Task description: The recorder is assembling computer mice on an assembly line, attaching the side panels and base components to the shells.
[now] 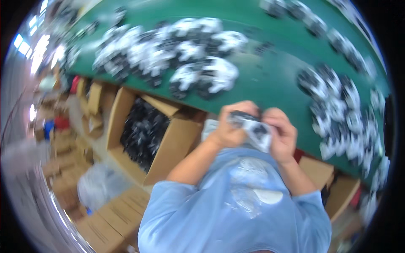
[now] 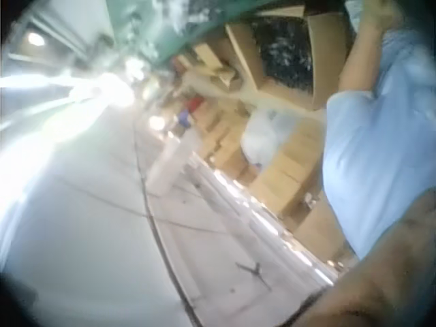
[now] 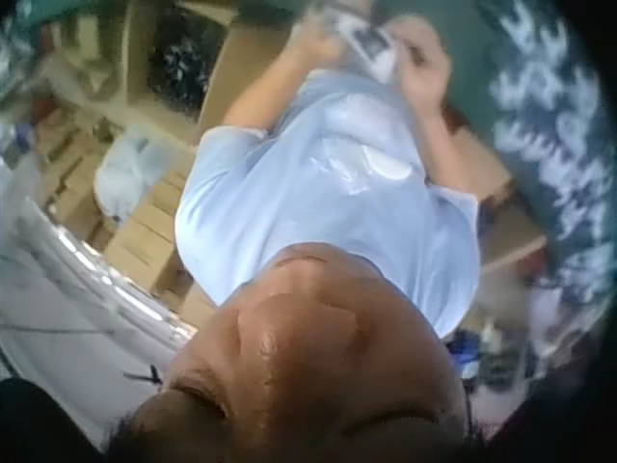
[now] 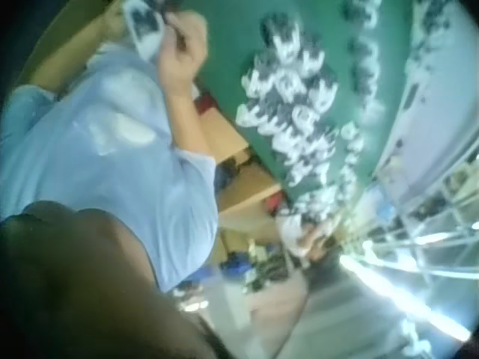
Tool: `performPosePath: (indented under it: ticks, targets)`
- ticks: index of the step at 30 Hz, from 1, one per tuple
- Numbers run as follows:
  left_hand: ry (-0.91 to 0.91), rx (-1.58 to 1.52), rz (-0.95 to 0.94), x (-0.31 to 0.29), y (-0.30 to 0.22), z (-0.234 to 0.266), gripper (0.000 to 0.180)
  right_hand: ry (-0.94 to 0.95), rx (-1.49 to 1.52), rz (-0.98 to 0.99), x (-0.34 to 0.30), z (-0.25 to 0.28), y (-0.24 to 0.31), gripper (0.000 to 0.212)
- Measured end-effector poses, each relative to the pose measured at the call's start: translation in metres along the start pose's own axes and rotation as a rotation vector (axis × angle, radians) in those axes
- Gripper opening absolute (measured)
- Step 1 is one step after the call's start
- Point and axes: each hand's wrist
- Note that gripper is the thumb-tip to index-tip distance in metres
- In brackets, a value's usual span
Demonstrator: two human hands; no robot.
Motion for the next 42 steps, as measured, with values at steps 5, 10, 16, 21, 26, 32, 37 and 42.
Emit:
performPosePath:
  ticks: [5,10,16,21,26,32,37,42]
  targets:
    - [0.06,-0.081,0.055,-0.004,-0.001,-0.005,0.014,-0.036,0.068,-0.069,-0.019,-0.001,-0.003,0.023]
    - [0.056,-0.197,0.161,-0.004,0.009,-0.011,0.036,0.047,-0.167,-0.013,-0.011,0.029,0.012,0.033]
    - [0.168,-0.289,0.222,-0.003,0.016,-0.018,0.034,0.017,-0.02,-0.131,-0.025,0.034,-0.009,0.034]
    - [0.183,-0.065,0.195,0.004,0.012,-0.017,0.029,-0.164,0.515,-0.505,-0.023,0.027,-0.001,0.026]
    - [0.313,0.382,-0.056,0.019,0.007,-0.003,0.04,-0.181,0.381,-0.494,-0.012,0.033,0.001,0.026]
    - [0.028,0.14,0.012,0.007,0.019,-0.008,0.028,-0.058,-0.282,0.123,0.003,0.036,0.033,0.026]
    - [-0.059,0.053,0.045,0.007,0.021,-0.024,0.021,-0.004,-0.411,0.224,0.008,0.025,0.019,0.032]
    - [-0.139,-0.088,0.125,-0.001,0.022,-0.032,0.019,0.018,-0.416,0.224,0.015,0.025,0.026,0.033]
Point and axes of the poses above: each hand's wrist, its own x-axis towards the middle knuckle, its own z-axis out of the back of the hand, y = z × x, and after that the axes turned 2 degrees about y, right-handed
